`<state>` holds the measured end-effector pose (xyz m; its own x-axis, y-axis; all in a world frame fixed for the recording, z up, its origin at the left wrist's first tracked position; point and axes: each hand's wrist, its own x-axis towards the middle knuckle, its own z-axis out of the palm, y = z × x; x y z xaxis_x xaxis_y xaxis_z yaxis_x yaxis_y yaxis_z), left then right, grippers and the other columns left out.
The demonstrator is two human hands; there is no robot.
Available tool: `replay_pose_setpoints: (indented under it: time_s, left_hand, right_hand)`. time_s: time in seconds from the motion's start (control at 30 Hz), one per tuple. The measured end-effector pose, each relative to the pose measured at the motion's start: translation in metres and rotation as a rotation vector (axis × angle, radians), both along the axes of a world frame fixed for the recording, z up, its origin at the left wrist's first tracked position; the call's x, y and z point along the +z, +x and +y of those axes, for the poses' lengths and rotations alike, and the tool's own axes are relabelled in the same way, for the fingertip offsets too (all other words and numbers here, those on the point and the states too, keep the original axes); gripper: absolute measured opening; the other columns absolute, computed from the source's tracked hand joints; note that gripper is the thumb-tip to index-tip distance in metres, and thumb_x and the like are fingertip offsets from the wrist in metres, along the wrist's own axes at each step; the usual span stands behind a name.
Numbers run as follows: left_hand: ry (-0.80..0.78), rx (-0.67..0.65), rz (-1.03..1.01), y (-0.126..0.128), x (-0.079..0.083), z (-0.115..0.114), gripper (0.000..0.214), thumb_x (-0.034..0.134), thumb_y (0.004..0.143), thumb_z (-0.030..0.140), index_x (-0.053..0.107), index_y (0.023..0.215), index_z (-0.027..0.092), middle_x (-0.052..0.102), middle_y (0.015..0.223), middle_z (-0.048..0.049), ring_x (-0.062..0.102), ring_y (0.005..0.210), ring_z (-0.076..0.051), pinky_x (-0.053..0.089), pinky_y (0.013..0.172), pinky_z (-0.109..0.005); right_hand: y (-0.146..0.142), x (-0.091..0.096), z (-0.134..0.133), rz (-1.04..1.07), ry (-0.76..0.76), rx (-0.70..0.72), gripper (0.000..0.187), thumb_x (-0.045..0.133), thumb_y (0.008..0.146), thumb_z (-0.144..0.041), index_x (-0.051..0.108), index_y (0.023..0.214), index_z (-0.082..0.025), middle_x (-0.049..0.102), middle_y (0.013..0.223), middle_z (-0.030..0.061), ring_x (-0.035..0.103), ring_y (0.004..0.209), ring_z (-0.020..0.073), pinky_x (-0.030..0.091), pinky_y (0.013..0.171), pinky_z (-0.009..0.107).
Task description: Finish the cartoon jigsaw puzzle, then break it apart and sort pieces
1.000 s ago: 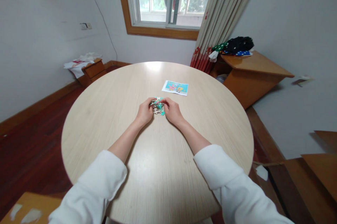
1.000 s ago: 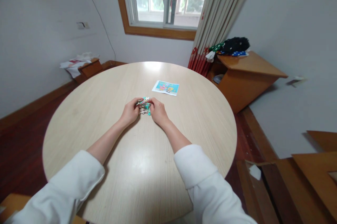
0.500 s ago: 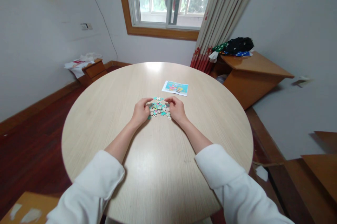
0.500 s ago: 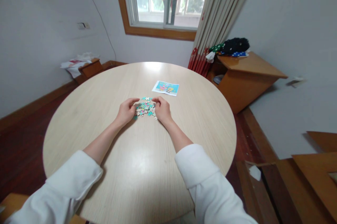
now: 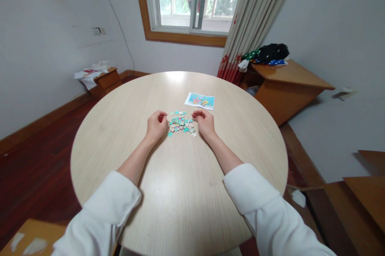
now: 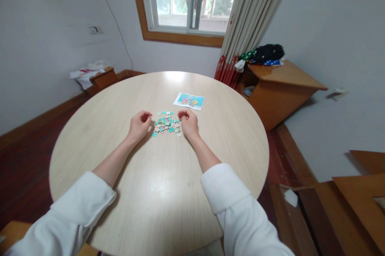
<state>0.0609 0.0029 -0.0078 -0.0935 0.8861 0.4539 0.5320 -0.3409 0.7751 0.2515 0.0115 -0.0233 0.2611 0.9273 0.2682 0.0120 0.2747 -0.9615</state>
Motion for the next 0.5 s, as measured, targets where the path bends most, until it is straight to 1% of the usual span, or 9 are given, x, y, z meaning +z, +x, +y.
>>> replay_pose_setpoints:
  time_s: [0.13, 0.3, 0.5]
  left_hand:
    - [-0.002, 0.037, -0.005, -0.003, 0.001, 0.002, 0.014, 0.043, 0.07, 0.012, 0.056, 0.074, 0.017, 0.051, 0.064, 0.0016, 0.049, 0.06, -0.013, 0.039, 0.061, -0.026]
    - [-0.002, 0.068, 0.008, -0.007, 0.001, 0.005, 0.017, 0.04, 0.072, 0.009, 0.055, 0.073, 0.018, 0.05, 0.064, 0.0013, 0.05, 0.064, -0.015, 0.039, 0.065, -0.027]
    - [0.019, 0.06, 0.021, -0.008, 0.0, 0.006, 0.018, 0.04, 0.07, 0.008, 0.054, 0.07, 0.018, 0.048, 0.062, 0.0015, 0.049, 0.064, -0.015, 0.038, 0.064, -0.027]
  right_hand:
    - [0.001, 0.005, -0.001, 0.099, -0.06, -0.023, 0.018, 0.042, 0.062, -0.012, 0.057, 0.072, -0.017, 0.061, 0.063, -0.0021, 0.06, 0.062, 0.0113, 0.052, 0.066, 0.03]
    - [0.004, 0.012, -0.005, 0.175, -0.099, -0.028, 0.017, 0.044, 0.06, -0.012, 0.058, 0.07, -0.016, 0.058, 0.056, -0.0041, 0.058, 0.055, 0.0101, 0.048, 0.056, 0.024]
    - [0.006, 0.014, -0.005, 0.179, -0.108, -0.036, 0.014, 0.047, 0.06, -0.012, 0.058, 0.067, -0.017, 0.057, 0.054, -0.005, 0.058, 0.052, 0.0098, 0.047, 0.053, 0.023]
